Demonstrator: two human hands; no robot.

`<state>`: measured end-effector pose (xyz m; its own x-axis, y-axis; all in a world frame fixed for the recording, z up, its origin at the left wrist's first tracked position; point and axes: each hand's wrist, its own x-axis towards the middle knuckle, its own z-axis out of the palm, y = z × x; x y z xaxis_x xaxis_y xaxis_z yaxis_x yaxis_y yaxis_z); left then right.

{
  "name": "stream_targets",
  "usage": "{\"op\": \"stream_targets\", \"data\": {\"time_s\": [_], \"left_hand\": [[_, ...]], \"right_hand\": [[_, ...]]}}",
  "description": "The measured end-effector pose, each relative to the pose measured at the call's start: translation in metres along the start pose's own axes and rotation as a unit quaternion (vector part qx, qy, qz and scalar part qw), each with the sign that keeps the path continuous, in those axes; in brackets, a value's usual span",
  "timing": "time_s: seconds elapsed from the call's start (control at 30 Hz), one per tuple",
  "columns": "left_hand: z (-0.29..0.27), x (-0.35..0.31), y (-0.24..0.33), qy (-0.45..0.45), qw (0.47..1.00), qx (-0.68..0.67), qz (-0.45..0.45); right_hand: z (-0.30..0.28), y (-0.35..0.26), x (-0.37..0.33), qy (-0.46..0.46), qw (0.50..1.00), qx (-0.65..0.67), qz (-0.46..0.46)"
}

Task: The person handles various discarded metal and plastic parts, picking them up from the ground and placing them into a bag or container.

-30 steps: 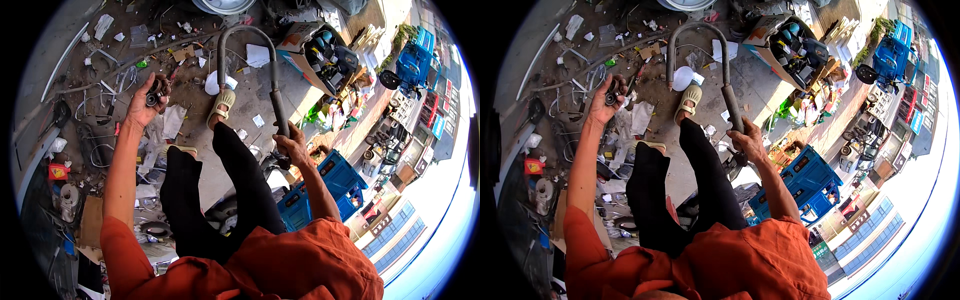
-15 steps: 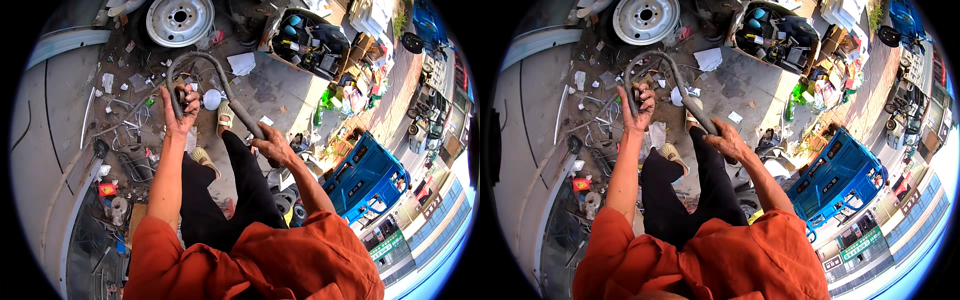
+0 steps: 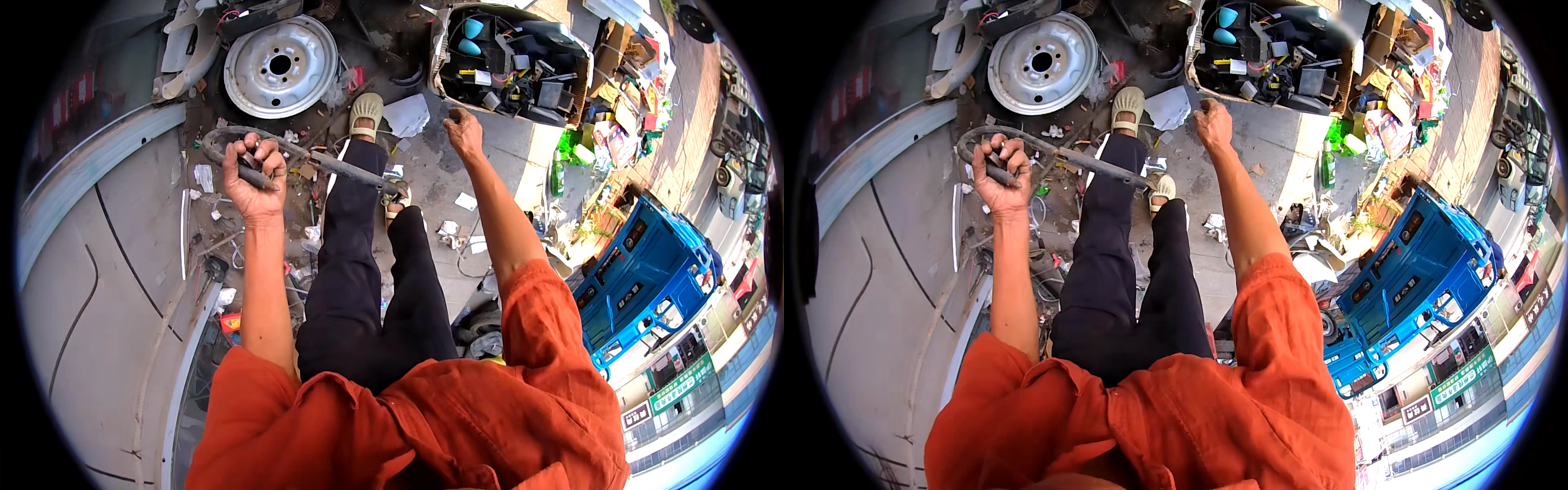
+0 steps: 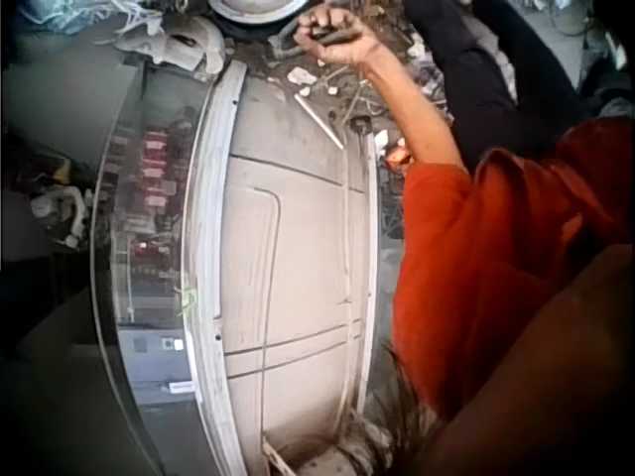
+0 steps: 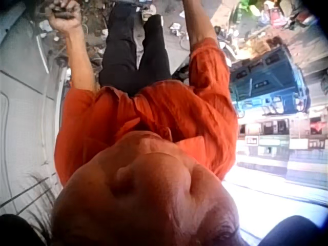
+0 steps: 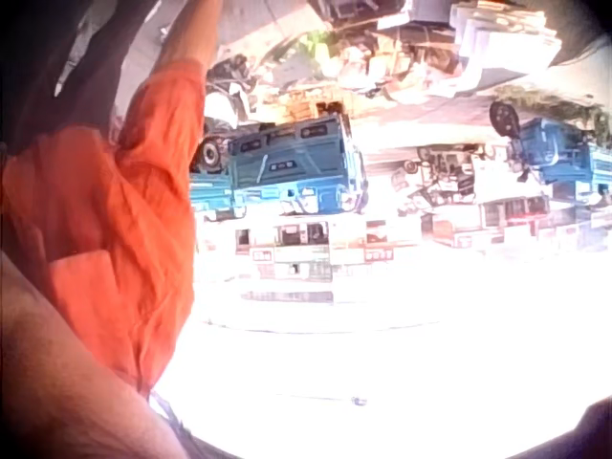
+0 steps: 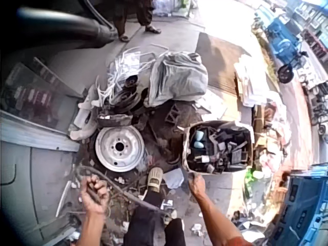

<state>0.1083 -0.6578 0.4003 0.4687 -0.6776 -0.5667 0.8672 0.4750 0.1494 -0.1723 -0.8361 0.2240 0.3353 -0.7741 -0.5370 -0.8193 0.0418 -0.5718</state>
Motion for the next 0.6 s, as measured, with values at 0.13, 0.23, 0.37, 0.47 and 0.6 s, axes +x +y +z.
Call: {"op": "stream_targets", "data": {"time_s": [0.13,0.23,0.37,0.47,0.6], "left_hand": [[0.011,0.037,0.014,0.008,1.0,-0.025,0.014],[0.01,0.049,0.021,0.043,0.998,-0.037,0.023],[0.008,0.071,0.025,0.077,0.997,-0.012,0.026],[0.009,0.077,0.023,0.112,0.993,0.003,0.025],[0.009,0.08,0.021,0.128,0.991,0.036,0.016]], "right_hand": [[0.023,-0.005,0.064,0.08,0.985,-0.151,-0.007],[0.037,-0.001,0.084,-0.001,0.982,-0.182,0.06],[0.05,0.01,0.098,-0.032,0.973,-0.212,0.084],[0.045,0.017,0.097,-0.029,0.975,-0.217,0.048],[0.036,0.044,0.089,-0.038,0.962,-0.268,-0.034]]}}
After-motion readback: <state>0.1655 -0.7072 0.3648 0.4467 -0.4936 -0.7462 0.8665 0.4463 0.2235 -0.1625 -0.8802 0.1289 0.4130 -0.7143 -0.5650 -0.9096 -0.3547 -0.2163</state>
